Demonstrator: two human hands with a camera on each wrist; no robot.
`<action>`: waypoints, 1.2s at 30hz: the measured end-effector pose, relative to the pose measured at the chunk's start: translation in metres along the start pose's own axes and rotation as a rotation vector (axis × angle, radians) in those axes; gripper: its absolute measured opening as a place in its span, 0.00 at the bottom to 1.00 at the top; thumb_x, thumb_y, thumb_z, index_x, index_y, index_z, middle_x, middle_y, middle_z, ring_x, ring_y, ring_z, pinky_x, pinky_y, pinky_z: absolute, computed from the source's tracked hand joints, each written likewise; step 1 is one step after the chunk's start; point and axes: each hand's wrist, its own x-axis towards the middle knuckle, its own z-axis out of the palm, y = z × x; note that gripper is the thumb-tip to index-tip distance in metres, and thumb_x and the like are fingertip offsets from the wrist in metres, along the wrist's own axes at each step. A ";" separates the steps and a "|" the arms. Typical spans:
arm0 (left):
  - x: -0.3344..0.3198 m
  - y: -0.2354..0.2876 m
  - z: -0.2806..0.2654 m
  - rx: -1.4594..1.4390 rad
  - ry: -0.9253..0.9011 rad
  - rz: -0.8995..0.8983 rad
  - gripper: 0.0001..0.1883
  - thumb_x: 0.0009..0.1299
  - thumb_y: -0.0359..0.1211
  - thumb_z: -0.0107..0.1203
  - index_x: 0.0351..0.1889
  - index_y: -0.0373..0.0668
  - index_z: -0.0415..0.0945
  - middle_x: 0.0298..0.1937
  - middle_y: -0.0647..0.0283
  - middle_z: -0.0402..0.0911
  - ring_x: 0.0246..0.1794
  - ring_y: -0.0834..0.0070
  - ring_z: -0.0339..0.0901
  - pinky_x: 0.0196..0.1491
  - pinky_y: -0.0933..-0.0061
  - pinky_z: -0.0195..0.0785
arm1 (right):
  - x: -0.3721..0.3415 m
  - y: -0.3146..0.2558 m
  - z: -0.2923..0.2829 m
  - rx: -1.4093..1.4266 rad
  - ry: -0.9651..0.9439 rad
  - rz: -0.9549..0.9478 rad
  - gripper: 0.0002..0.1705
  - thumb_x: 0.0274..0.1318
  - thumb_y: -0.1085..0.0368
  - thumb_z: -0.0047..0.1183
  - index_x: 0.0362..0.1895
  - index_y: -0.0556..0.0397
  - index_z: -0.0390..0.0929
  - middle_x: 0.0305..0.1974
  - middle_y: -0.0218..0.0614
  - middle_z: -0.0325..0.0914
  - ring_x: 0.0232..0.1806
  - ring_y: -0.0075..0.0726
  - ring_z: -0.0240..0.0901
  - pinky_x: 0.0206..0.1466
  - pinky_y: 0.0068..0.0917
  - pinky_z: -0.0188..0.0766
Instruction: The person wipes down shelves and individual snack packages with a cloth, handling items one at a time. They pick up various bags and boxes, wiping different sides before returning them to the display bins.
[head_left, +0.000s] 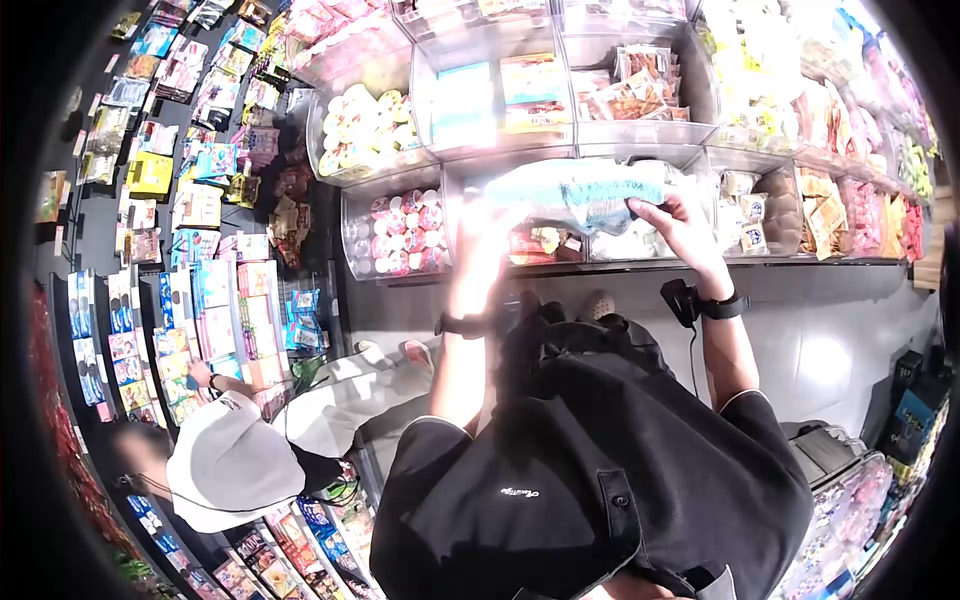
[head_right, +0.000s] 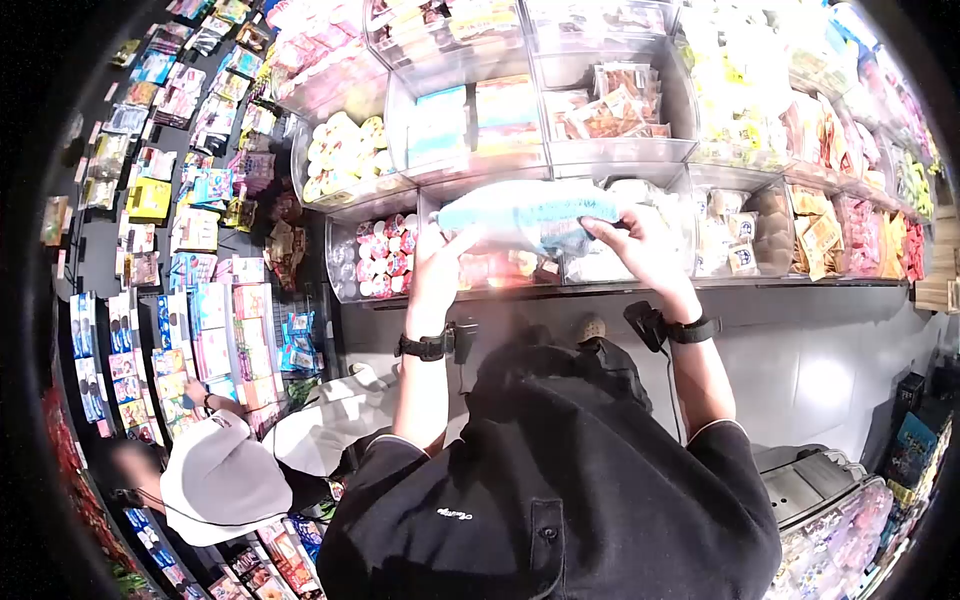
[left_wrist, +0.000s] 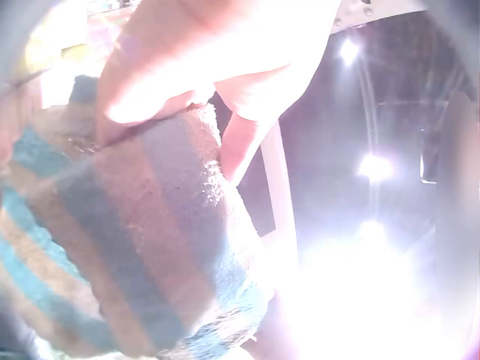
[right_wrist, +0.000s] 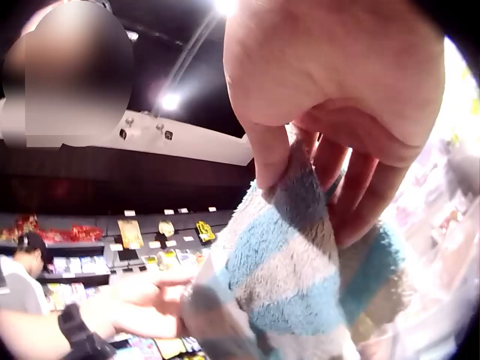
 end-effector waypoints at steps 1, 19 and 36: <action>0.005 -0.011 -0.006 0.008 0.011 0.080 0.10 0.62 0.25 0.56 0.41 0.32 0.74 0.35 0.61 0.80 0.30 0.79 0.77 0.25 0.82 0.71 | 0.001 0.007 -0.002 -0.174 0.049 -0.023 0.12 0.57 0.61 0.56 0.42 0.54 0.81 0.31 0.23 0.78 0.35 0.15 0.68 0.42 0.19 0.64; -0.044 -0.012 0.122 0.700 -0.205 0.767 0.03 0.55 0.20 0.56 0.26 0.34 0.76 0.25 0.54 0.77 0.26 0.60 0.77 0.32 0.65 0.70 | -0.006 0.035 0.033 1.353 -0.017 0.243 0.25 0.60 0.53 0.47 0.55 0.56 0.65 0.52 0.37 0.70 0.52 0.34 0.69 0.52 0.31 0.69; -0.094 -0.042 0.153 0.824 -0.293 0.572 0.12 0.61 0.31 0.57 0.41 0.34 0.77 0.38 0.49 0.79 0.34 0.55 0.77 0.36 0.61 0.70 | -0.034 0.061 0.009 0.269 0.186 -0.241 0.24 0.50 0.59 0.59 0.51 0.54 0.71 0.47 0.39 0.74 0.44 0.37 0.72 0.42 0.34 0.71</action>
